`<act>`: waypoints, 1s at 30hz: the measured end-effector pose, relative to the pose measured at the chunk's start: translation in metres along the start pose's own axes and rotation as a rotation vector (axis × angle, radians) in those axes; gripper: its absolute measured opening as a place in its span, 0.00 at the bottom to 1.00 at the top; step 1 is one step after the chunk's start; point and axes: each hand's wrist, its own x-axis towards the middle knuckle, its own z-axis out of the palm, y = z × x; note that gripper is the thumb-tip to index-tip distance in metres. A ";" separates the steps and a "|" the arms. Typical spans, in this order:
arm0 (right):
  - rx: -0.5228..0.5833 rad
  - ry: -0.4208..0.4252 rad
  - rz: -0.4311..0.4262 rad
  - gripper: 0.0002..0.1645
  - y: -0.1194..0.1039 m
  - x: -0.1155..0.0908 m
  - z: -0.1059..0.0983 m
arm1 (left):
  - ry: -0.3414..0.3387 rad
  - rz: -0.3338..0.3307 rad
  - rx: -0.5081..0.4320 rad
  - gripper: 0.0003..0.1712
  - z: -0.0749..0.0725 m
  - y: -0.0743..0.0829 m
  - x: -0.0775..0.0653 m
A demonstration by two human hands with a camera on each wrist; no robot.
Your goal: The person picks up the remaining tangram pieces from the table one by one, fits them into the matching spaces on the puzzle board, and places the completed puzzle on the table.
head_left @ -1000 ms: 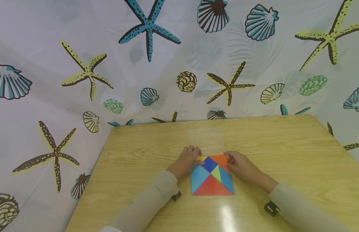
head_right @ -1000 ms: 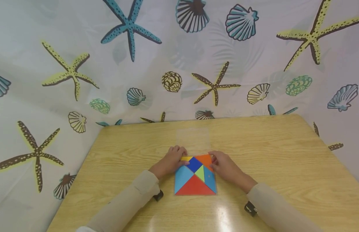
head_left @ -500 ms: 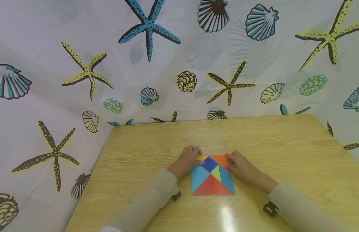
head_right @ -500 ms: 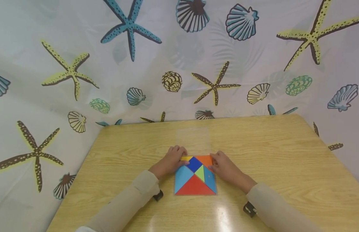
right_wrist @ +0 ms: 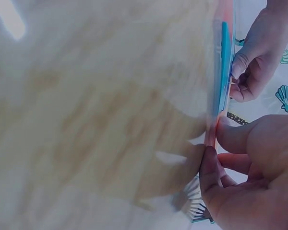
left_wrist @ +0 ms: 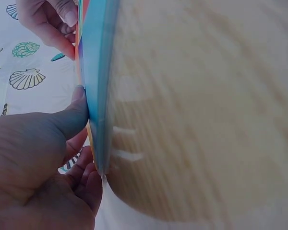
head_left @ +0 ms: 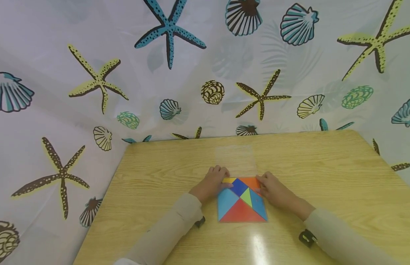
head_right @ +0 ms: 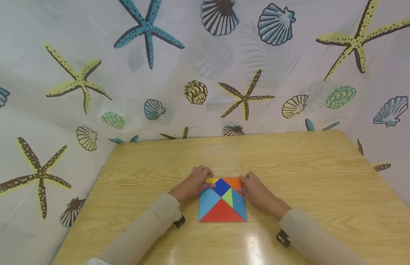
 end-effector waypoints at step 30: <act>-0.050 0.035 -0.013 0.19 -0.014 0.002 0.003 | -0.012 0.010 -0.041 0.20 -0.003 0.000 -0.002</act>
